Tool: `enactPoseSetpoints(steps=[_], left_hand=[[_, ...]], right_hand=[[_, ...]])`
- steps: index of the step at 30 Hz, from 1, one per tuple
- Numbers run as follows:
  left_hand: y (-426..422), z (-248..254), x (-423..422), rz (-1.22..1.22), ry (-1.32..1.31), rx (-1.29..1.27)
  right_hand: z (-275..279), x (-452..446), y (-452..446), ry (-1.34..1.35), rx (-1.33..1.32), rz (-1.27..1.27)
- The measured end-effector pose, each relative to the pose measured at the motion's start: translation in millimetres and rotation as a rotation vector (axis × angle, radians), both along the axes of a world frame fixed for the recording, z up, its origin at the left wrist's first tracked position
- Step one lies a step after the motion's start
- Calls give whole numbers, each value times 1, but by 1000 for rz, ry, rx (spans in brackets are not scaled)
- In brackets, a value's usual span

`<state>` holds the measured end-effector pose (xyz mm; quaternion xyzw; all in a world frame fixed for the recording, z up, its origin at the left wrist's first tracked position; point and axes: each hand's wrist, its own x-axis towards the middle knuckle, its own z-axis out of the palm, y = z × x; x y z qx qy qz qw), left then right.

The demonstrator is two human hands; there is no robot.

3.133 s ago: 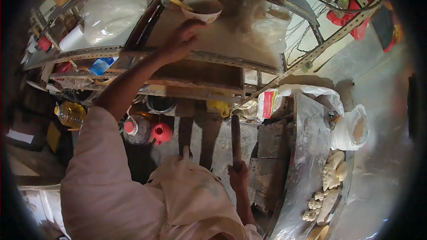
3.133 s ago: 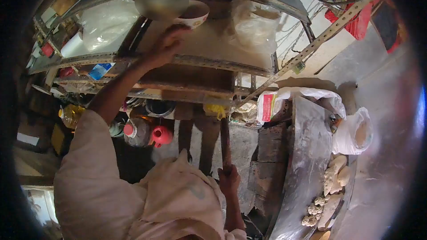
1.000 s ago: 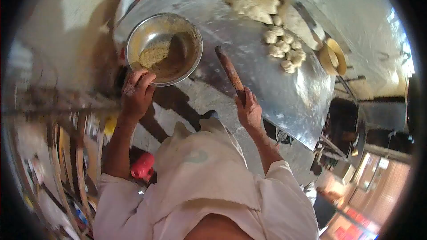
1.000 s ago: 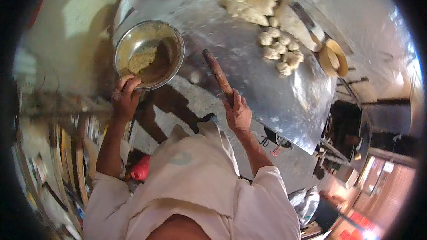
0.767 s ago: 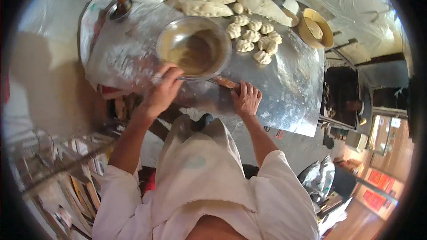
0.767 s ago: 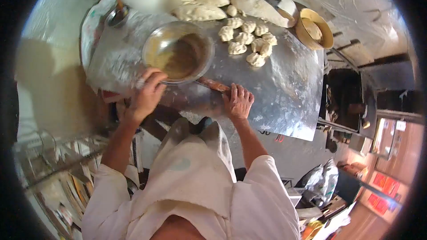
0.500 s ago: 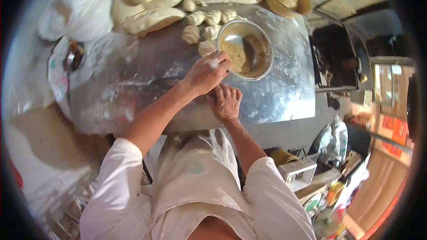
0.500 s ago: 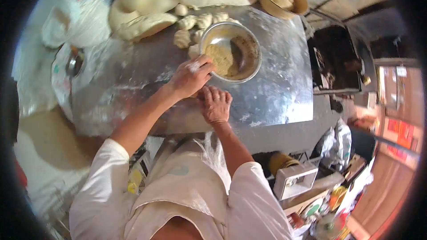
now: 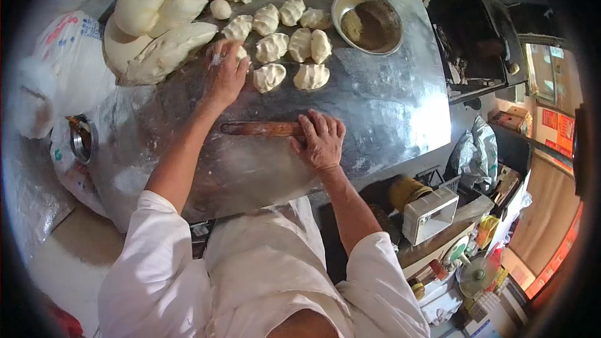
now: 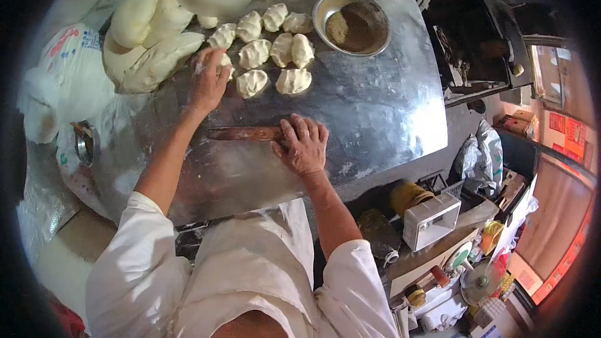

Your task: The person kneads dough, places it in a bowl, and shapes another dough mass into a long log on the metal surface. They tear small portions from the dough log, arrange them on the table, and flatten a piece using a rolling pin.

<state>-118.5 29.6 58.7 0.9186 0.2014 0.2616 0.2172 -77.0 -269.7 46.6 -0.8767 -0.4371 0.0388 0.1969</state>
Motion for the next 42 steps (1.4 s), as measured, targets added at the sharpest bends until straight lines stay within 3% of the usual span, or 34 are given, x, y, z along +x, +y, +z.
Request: enactPoseSetpoints(steps=[2,5,9,15,19,23,25,27,29,31,34,36,38,42], left_hand=[[13,-10,-24,-79,222,-93],[18,3,-26,-130,279,-279],[13,25,-93,111,140,-342],[-109,7,-328,372,309,-78],[-181,11,-359,489,484,55],[-128,-13,-352,554,271,122],[-83,-17,-361,672,320,150],[-24,-17,-368,870,459,13],[59,-63,-398,906,298,155],[136,-4,-409,900,603,-652],[134,35,-406,1073,408,-580],[66,-37,-419,930,408,156],[26,-6,-415,731,501,168],[64,5,-455,466,663,60]], right_hand=[[1,10,9,-11,13,27],[-3,28,26,-42,10,90],[-9,54,47,-137,-24,19],[-16,68,75,-242,-39,-16],[-11,61,72,-254,-22,-27],[-21,13,40,-254,-72,-16],[-4,-33,26,-177,-65,70],[-6,-63,17,-197,-53,114],[-8,-72,21,-208,-48,147],[-4,-75,20,-148,-102,148],[-6,-73,20,-162,-67,136],[-7,-76,23,-173,-34,129],[-7,-74,22,-179,-69,103],[-6,-74,23,-176,-115,79]])
